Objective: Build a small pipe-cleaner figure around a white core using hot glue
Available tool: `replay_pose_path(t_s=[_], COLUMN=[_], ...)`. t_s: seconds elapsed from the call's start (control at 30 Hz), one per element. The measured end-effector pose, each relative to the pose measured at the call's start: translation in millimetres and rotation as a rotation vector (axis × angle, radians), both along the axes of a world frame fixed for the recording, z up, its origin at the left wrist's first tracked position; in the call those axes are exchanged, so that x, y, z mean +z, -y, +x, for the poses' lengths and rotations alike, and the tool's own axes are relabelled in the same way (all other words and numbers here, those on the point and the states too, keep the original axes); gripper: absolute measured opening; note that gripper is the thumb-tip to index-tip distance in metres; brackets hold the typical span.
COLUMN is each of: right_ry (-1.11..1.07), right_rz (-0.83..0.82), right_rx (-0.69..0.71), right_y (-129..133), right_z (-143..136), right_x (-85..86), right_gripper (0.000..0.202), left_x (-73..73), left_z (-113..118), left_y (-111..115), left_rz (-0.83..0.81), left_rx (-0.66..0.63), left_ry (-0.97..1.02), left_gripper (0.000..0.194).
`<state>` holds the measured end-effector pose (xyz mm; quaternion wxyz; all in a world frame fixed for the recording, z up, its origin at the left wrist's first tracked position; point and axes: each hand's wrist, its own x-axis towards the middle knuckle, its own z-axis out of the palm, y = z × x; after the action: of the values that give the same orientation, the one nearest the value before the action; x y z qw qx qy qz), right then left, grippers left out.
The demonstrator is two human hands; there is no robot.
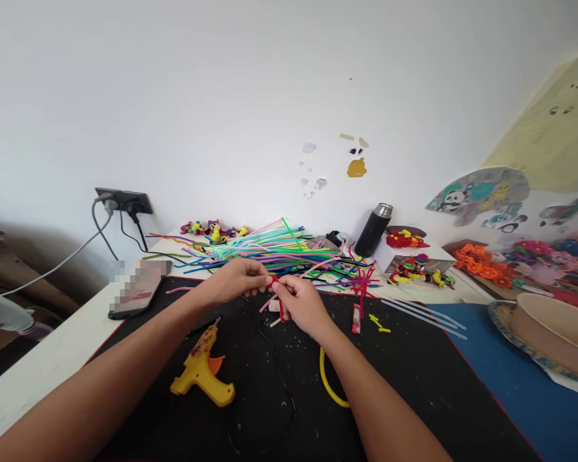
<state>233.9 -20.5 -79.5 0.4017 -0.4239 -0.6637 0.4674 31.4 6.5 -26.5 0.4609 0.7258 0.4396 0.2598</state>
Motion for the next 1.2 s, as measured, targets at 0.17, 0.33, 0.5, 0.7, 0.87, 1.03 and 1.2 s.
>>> replay_pose_path(t_s=[0.17, 0.33, 0.5, 0.7, 0.87, 1.03, 1.2], right_ry=[-0.023, -0.022, 0.021, -0.023, -0.023, 0.007, 0.004], right_rz=[-0.023, -0.024, 0.021, 0.012, 0.015, 0.017, -0.009], right_rx=[0.015, -0.021, -0.033, -0.037, -0.031, -0.035, -0.017], right_y=[1, 3, 2, 0, 0, 2, 2], right_z=[1, 1, 2, 2, 1, 0, -1], right_x=[2.6, 7.2, 4.7, 2.6, 1.9, 3.4, 5.0], right_gripper=[0.028, 0.029, 0.031, 0.030, 0.030, 0.028, 0.029], left_x=[0.0, -0.7, -2.4, -2.8, -5.0, -9.3, -6.1], left_z=[-3, -3, 0, 0, 2, 6, 8], left_y=[-2, -1, 0, -1, -2, -3, -1], left_rz=[-0.025, -0.044, -0.042, -0.140, -0.084, -0.068, -0.079], left_rx=[0.021, -0.030, -0.028, -0.057, 0.021, 0.072, 0.073], left_ry=[-0.007, -0.067, -0.029, 0.067, 0.083, 0.103, 0.118], left_gripper=[0.041, 0.041, 0.044, 0.046, 0.042, 0.039, 0.040])
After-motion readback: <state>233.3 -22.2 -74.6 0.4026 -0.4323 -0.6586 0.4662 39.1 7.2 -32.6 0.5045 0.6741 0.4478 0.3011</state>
